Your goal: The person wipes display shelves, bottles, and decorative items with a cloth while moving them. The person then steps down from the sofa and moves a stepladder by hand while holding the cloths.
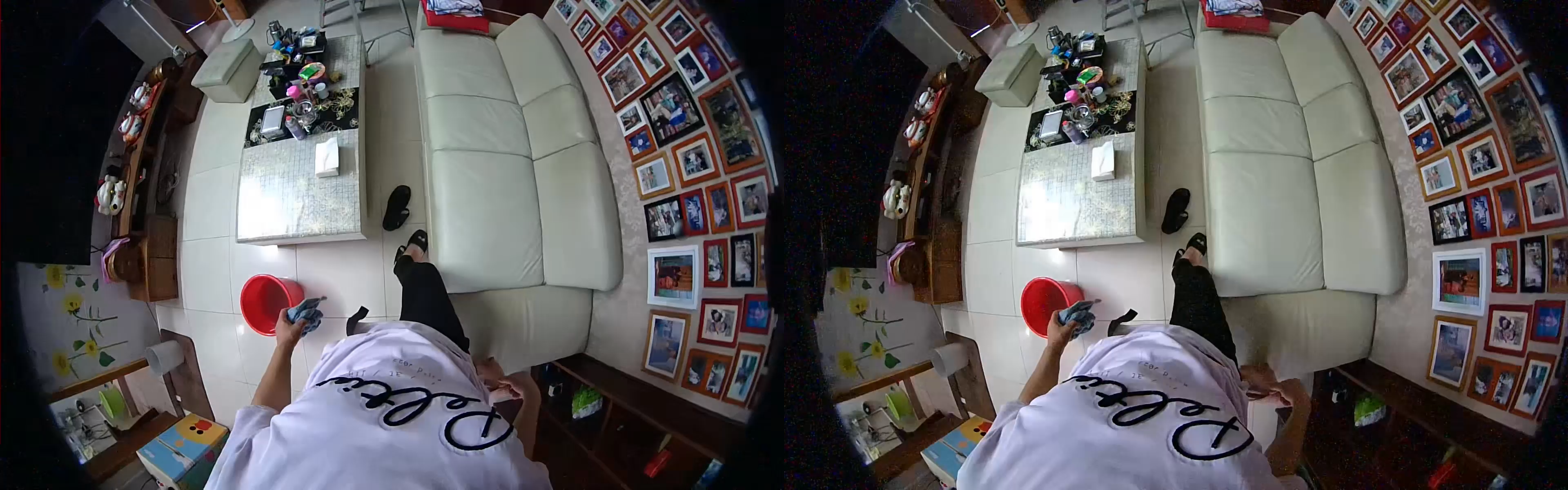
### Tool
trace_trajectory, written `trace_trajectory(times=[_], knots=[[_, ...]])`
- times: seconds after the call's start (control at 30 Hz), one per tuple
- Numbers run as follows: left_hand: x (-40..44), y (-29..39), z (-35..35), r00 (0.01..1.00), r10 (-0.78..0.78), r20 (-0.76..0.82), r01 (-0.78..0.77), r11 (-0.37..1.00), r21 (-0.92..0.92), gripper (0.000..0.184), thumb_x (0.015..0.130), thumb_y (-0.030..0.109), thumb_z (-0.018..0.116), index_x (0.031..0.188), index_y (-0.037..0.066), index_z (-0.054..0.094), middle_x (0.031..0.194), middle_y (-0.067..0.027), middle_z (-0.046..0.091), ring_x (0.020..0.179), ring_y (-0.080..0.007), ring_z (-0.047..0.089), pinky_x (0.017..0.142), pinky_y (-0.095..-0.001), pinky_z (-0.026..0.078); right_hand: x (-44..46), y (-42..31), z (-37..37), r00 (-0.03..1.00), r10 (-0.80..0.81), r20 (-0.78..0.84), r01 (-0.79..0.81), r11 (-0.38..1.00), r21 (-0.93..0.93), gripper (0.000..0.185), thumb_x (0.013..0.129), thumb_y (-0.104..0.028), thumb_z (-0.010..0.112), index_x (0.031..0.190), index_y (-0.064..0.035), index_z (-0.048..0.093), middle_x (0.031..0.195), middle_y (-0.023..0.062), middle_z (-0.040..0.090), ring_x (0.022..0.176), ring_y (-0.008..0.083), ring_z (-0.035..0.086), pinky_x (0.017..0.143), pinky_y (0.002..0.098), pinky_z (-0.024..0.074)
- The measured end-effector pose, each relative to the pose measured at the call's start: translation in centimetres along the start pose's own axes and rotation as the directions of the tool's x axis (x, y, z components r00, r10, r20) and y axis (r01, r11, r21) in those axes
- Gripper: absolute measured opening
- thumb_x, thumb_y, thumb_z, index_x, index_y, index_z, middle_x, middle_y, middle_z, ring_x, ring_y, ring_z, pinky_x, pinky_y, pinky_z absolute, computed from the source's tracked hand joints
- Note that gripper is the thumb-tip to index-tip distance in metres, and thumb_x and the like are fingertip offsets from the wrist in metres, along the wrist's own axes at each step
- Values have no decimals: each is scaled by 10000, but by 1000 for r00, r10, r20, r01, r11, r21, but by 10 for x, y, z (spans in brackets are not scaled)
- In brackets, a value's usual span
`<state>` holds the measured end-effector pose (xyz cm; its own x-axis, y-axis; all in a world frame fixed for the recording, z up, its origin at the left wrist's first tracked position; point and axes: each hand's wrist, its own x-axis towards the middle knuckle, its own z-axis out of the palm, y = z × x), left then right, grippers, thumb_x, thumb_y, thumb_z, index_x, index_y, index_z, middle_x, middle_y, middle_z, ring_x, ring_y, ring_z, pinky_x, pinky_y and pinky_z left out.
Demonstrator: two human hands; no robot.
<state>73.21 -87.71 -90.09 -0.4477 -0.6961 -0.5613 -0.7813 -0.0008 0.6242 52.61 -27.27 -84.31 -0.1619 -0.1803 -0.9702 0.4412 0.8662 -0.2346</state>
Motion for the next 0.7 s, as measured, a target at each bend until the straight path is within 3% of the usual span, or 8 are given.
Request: trace_trajectory(times=[0.27,0.3,0.37,0.4,0.43,0.5,0.6,0.7], knots=[[78,160,50,989,89,121,-119,956,268,633,687,253,868,1202,22,581,1048,-146,676,948,-273,654,850,-378,536,-82,-38,-131,992,109,-57,-106,993,47,212,946,-273,645,1006,-73,680,872,93,655,726,218,629,621,371,500],[71,204,51,986,29,164,-46,994,99,681,674,292,873,1220,12,575,1064,-180,678,970,-300,657,885,-381,527,-88,-39,-155,989,110,-94,-107,994,39,215,947,-273,643,1018,-73,678,884,94,656,735,222,630,630,373,501],[95,222,62,989,125,81,-144,939,311,690,648,240,857,1243,38,573,1066,-185,690,984,-292,680,848,-419,556,-91,-48,-196,984,92,-154,-92,996,8,220,951,-273,638,1040,-74,674,909,96,658,754,230,632,646,377,502],[113,214,73,992,95,81,-98,995,37,660,650,185,822,1241,32,571,1034,-177,690,956,-273,675,823,-406,563,-87,-56,-210,983,66,-173,-70,997,-12,223,953,-272,636,1051,-75,672,921,97,659,763,234,633,654,379,503],[105,245,72,996,-44,72,41,998,49,639,636,155,791,1222,27,570,1020,-178,690,918,-278,675,825,-398,557,-80,-68,-222,981,30,-191,-36,999,-24,227,955,-272,634,1063,-76,670,933,98,660,772,238,634,662,381,504],[126,243,74,992,120,26,-122,982,144,660,597,166,816,1198,27,582,1014,-148,695,900,-263,666,793,-370,558,-56,-106,-237,982,-83,-172,77,996,-45,235,959,-272,629,1085,-77,666,958,99,662,790,246,637,678,385,505],[145,258,78,954,201,224,-76,881,-467,478,700,1,821,1124,6,600,991,-91,688,907,-199,668,789,-329,574,-24,-200,-244,945,-300,-131,294,953,-68,250,965,-272,623,1119,-79,660,994,102,665,818,257,640,702,392,507],[158,280,64,928,165,333,-122,981,-148,414,770,176,797,1101,-8,626,978,-112,710,870,-218,687,746,-334,567,-30,-252,-259,895,-415,-163,408,910,-75,266,971,-271,616,1153,-81,653,1031,104,668,845,269,644,726,398,509]])
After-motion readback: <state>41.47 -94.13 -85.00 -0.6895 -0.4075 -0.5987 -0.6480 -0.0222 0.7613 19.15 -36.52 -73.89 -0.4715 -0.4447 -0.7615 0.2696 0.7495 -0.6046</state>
